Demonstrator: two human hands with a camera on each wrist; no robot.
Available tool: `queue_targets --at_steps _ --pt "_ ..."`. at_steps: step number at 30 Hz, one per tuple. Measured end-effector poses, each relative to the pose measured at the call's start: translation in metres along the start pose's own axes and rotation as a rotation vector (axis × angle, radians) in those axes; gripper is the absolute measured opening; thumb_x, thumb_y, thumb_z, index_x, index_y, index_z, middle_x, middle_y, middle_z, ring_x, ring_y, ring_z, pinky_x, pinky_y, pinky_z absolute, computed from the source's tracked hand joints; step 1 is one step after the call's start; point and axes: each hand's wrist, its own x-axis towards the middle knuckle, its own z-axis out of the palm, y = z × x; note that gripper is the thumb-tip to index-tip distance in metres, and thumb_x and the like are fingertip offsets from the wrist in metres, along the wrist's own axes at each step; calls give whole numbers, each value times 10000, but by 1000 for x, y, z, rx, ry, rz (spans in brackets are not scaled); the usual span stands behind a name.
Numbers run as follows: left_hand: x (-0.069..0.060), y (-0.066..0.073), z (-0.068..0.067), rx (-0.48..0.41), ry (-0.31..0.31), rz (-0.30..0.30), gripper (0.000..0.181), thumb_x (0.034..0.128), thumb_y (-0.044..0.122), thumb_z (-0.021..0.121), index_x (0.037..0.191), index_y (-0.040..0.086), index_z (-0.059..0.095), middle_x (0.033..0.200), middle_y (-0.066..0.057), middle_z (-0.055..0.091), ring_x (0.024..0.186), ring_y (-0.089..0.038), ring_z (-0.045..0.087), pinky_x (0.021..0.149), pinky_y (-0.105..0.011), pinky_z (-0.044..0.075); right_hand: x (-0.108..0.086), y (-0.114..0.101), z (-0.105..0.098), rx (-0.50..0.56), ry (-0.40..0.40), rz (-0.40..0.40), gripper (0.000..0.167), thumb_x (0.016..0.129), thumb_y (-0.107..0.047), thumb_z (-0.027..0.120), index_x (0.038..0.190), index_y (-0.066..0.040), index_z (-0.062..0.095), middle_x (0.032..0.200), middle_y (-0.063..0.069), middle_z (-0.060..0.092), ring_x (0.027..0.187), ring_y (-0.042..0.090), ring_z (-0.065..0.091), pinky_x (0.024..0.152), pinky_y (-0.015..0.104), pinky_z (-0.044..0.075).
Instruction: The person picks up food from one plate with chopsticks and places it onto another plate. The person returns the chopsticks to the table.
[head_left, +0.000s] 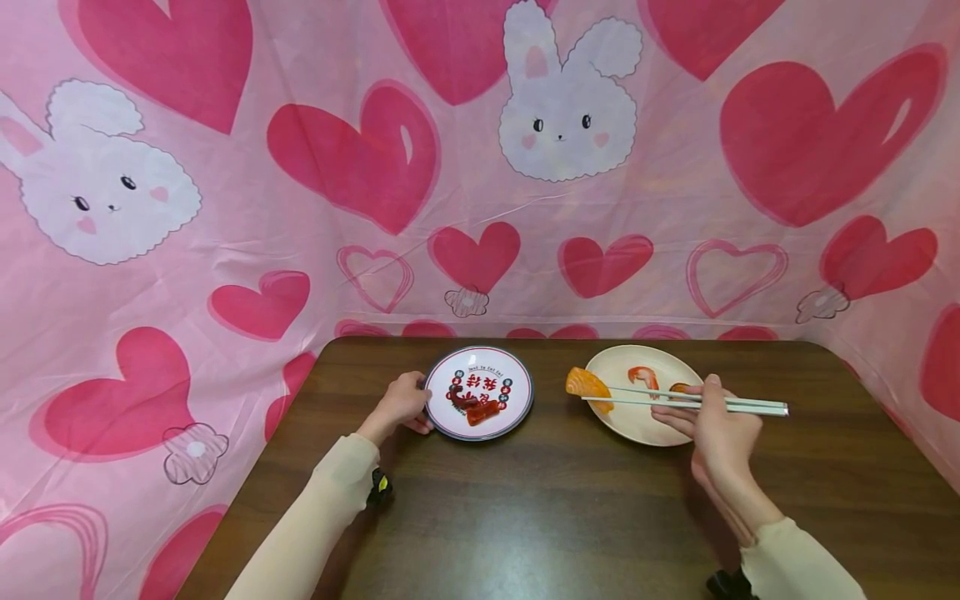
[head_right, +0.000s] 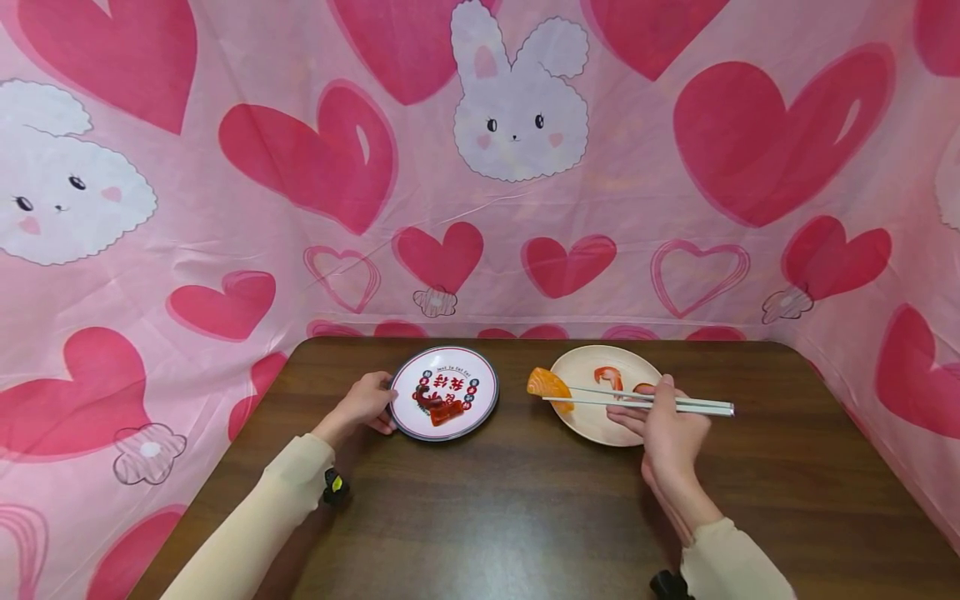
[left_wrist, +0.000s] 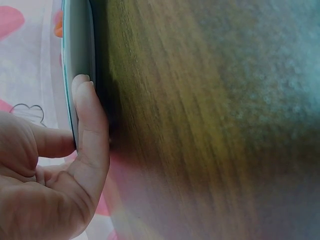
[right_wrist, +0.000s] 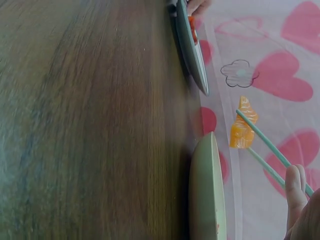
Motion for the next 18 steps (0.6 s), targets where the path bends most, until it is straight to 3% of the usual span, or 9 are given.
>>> queue_targets --at_steps 18 --pt "1 -1 1 -18 2 8 456 1086 41 522 1502 -102 404 869 -246 627 523 -218 664 519 -375 637 -3 6 13 -64 -47 6 462 1095 -350 549 1031 105 596 748 201 743 628 303 762 618 442 643"
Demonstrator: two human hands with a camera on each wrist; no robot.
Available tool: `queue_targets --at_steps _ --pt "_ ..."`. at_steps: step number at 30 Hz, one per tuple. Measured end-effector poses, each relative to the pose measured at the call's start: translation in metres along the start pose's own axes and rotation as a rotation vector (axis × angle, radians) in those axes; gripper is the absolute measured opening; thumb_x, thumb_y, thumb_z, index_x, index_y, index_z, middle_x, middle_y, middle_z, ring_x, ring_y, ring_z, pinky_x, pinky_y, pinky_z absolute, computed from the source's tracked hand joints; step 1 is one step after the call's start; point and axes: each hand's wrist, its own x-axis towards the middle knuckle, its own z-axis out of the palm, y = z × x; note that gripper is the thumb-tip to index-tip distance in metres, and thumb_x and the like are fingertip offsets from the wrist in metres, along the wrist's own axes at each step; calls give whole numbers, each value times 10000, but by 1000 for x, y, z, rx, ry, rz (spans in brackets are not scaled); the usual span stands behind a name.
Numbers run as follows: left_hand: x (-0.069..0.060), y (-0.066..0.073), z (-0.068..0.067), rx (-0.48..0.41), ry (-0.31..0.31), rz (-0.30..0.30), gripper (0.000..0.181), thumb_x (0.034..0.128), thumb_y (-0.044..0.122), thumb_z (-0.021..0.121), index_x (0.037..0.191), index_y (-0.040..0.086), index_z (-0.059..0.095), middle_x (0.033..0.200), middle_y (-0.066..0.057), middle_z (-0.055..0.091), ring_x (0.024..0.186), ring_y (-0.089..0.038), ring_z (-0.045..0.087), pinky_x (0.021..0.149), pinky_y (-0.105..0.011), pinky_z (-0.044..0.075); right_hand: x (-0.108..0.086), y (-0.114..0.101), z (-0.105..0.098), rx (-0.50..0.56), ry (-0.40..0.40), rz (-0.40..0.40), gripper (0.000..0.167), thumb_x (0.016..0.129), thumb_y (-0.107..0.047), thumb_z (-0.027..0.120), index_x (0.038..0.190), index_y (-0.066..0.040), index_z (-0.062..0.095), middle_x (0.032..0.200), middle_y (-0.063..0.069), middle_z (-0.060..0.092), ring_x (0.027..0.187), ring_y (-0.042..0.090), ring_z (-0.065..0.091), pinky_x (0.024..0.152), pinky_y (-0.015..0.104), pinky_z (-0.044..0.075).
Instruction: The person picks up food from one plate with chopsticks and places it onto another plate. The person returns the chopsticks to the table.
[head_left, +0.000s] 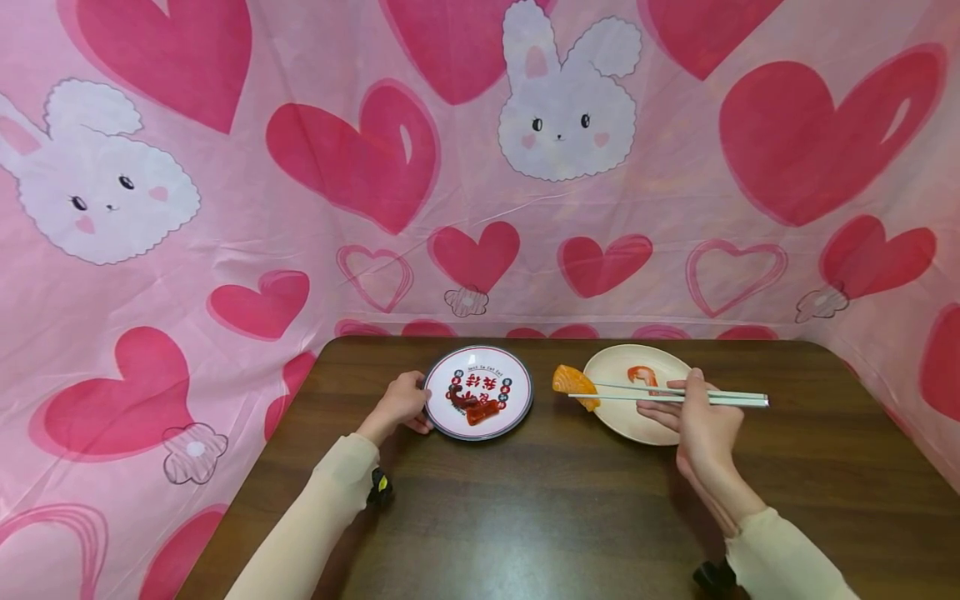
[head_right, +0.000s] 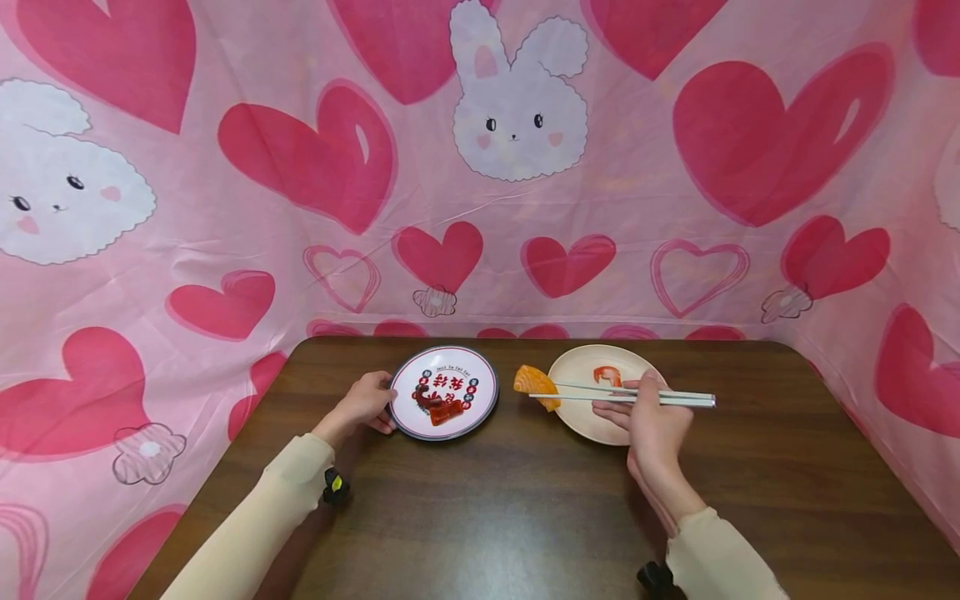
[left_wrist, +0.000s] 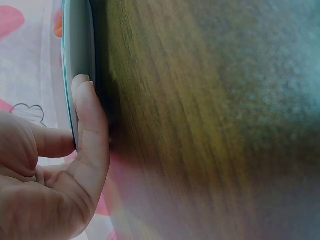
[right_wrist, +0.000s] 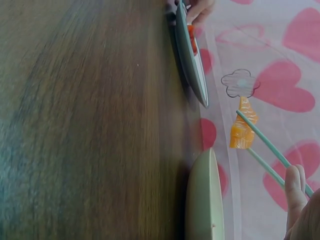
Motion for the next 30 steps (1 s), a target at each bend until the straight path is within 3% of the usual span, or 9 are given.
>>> queue_targets --at_steps 10,22,30 --pt "0 1 -1 15 -3 -7 480 1086 51 534 1521 -94 391 880 -244 630 531 -223 667 527 -370 637 -2 5 13 13 -28 -22 429 1117 -290 520 1063 132 565 795 184 758 618 292 761 607 444 641" --pt "1 1 0 21 -4 -3 468 1086 52 535 1512 -90 402 882 -240 627 531 -222 664 528 -368 637 2 13 21 43 -19 -6 404 1114 -280 533 986 89 635 842 123 778 612 303 759 591 450 640" --pt "0 1 -1 16 -2 -6 473 1085 46 526 1518 -94 396 883 -247 628 531 -229 665 534 -380 641 0 17 28 -3 -41 -31 403 1133 -259 479 1006 88 638 752 148 752 600 289 757 593 453 642"
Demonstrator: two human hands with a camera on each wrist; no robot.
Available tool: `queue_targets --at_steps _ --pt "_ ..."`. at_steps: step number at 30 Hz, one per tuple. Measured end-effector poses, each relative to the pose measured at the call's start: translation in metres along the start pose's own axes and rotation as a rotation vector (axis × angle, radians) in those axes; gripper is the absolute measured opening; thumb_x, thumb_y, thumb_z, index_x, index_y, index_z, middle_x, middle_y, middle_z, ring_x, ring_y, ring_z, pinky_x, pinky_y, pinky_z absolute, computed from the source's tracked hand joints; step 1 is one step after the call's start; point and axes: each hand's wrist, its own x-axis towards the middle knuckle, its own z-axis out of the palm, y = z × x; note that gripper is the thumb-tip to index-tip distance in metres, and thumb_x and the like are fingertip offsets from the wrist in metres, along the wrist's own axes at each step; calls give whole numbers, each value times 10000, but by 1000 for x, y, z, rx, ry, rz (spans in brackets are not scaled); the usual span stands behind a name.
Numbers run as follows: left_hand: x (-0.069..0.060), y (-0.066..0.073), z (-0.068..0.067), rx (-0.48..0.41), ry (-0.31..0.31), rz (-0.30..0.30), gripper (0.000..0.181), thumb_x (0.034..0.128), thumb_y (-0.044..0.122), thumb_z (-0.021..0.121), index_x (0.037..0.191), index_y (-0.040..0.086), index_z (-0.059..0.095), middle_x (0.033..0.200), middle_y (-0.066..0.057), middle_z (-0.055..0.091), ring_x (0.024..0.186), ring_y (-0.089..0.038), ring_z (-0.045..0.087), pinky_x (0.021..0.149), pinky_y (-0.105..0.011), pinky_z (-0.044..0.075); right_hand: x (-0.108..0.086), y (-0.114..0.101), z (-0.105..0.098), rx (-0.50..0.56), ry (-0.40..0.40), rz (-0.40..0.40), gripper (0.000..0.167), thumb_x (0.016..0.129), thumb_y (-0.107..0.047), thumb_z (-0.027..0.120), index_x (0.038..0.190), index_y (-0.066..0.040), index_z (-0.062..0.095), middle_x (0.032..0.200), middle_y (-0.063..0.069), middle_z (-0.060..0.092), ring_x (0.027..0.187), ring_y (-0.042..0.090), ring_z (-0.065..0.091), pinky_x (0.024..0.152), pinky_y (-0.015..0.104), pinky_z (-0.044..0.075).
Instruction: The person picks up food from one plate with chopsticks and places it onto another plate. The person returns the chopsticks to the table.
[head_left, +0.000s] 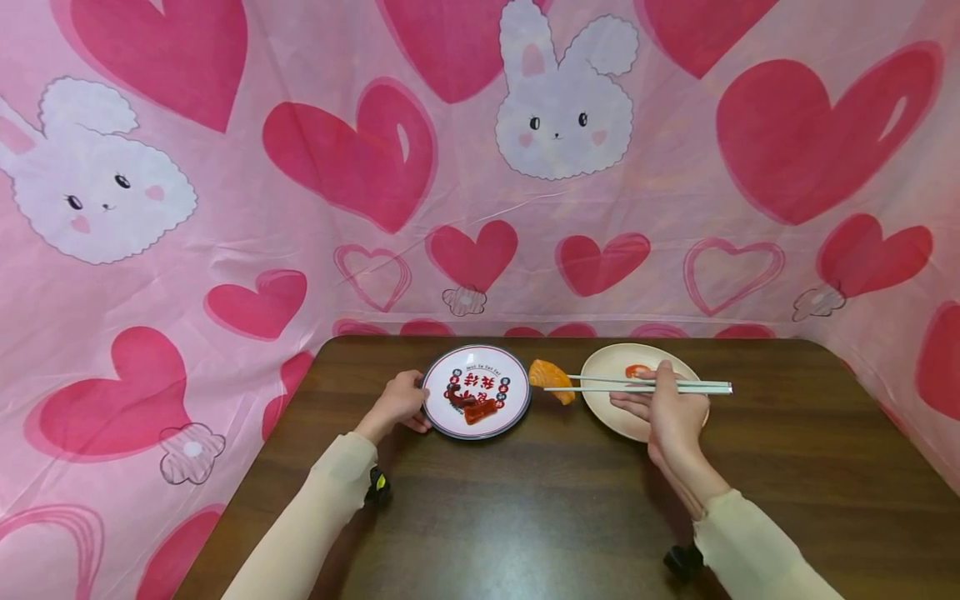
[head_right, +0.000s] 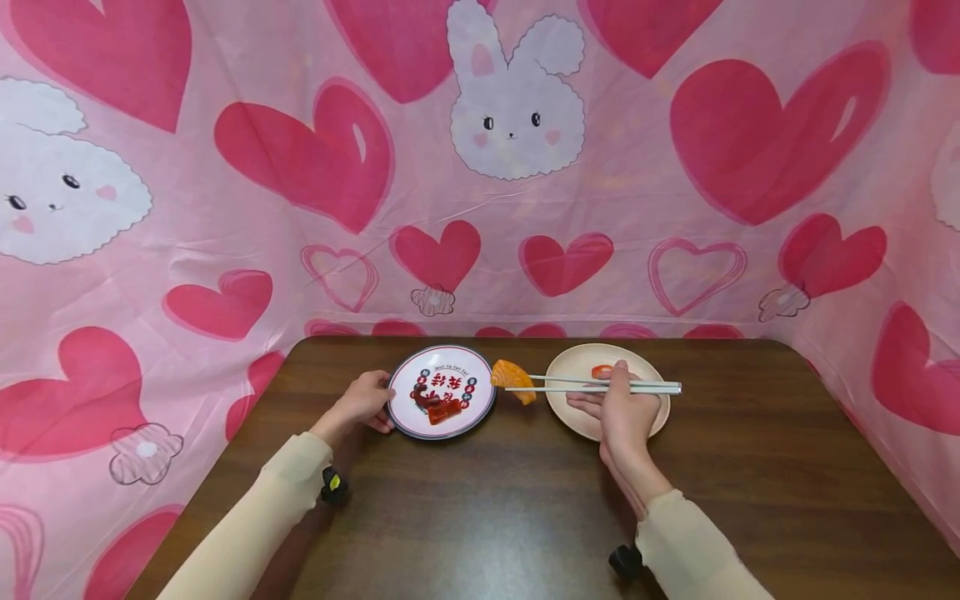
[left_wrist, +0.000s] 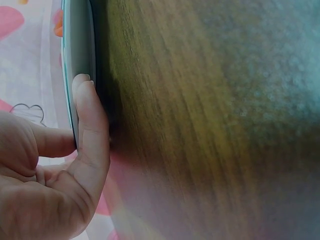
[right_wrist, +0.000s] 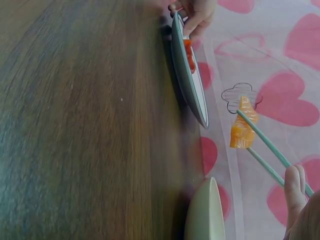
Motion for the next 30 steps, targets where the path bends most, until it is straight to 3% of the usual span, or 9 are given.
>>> queue_targets --at_steps 13,20,30 --pt "1 -1 -2 6 -9 18 449 1090 55 521 1498 -99 412 877 -235 630 537 -228 657 538 -376 641 -2 8 11 -29 -26 10 408 1131 -257 480 1081 145 526 715 150 732 584 272 752 599 440 645" --pt "1 -2 -1 5 -11 16 471 1093 58 515 1518 -99 389 890 -238 630 539 -228 661 540 -373 641 -3 11 19 -42 -29 40 381 1130 -271 487 1020 90 540 721 167 732 596 273 756 631 436 651" --pt "1 -3 -1 6 -13 22 458 1089 55 517 1505 -102 405 882 -231 627 539 -224 656 538 -366 640 -4 19 25 -103 -55 52 397 1141 -303 449 1057 74 540 751 145 755 616 254 762 660 429 656"
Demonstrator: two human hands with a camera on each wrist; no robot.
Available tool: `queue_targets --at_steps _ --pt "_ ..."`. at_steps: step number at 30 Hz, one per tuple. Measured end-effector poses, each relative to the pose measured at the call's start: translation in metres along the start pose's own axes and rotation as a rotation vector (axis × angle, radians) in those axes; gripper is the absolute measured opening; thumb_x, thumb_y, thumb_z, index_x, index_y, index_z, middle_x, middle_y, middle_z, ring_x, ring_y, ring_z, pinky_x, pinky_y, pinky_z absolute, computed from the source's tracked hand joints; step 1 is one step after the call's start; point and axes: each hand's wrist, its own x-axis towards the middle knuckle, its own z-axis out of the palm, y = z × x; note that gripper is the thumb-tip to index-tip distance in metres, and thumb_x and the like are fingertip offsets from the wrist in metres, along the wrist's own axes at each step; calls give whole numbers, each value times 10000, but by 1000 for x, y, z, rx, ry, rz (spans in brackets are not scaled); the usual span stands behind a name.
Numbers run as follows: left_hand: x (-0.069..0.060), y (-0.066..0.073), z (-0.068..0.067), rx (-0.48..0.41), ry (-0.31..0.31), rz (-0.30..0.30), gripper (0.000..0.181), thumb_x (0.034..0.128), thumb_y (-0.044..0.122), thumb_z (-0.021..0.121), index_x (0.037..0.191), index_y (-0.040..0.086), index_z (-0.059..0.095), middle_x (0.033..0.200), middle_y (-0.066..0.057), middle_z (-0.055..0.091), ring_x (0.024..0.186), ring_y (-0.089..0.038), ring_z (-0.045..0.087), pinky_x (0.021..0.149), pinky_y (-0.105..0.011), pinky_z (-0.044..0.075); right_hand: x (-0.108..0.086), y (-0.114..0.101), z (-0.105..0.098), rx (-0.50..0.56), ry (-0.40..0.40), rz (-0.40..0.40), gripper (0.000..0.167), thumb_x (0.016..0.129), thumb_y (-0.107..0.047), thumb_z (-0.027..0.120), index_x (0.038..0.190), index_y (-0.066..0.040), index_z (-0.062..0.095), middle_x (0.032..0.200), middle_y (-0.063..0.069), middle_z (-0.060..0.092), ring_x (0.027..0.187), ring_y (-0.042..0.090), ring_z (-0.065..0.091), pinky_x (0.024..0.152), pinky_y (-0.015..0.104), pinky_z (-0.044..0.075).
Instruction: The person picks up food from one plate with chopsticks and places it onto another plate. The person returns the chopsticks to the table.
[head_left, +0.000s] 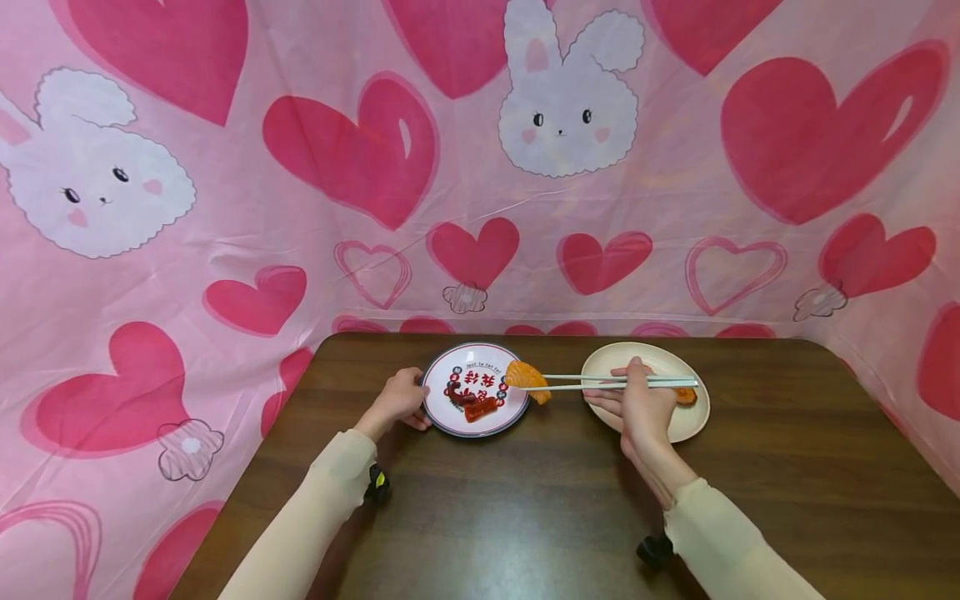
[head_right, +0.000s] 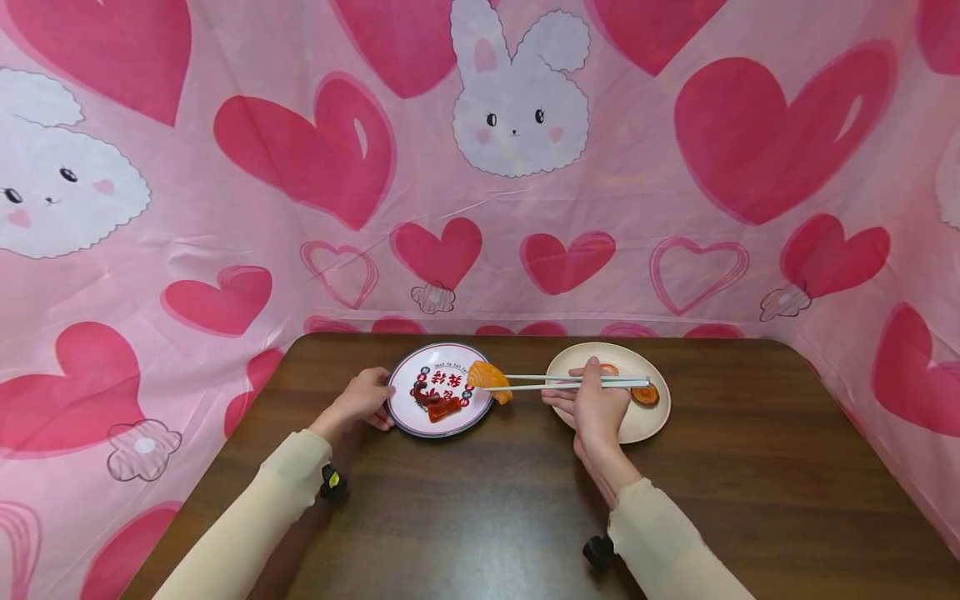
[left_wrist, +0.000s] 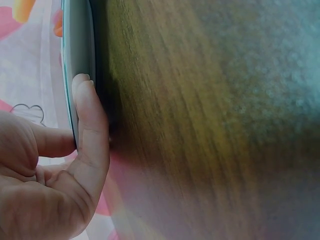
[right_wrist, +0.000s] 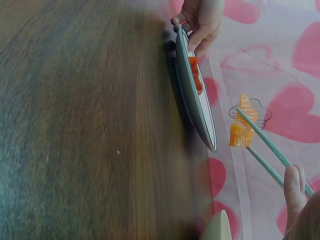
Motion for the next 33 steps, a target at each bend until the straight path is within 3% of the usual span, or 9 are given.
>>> queue_targets --at_steps 9,20,26,33 --pt "0 0 0 0 -2 -4 449 1091 56 515 1500 -97 413 884 -229 626 540 -224 656 542 -367 641 0 2 7 -15 -14 28 397 1141 -314 456 1091 70 538 827 207 763 631 265 766 686 448 656" --pt "-1 0 -1 -7 -2 -9 455 1090 57 520 1506 -89 410 879 -232 628 541 -226 659 544 -373 642 1 8 15 -7 -14 26 423 1137 -327 471 1095 88 542 813 202 761 634 280 767 671 439 652" --pt "0 0 0 -8 2 -18 476 1088 66 534 1518 -86 398 893 -240 628 534 -224 663 537 -375 641 1 10 19 10 -18 17 422 1138 -306 471 1091 106 547 740 136 747 614 276 762 659 442 653" --pt "0 0 0 -11 0 -13 476 1087 58 529 1517 -92 391 887 -246 630 531 -225 664 534 -374 641 1 12 25 35 -10 -2 390 1130 -287 499 1069 97 527 752 177 714 599 280 756 637 466 650"
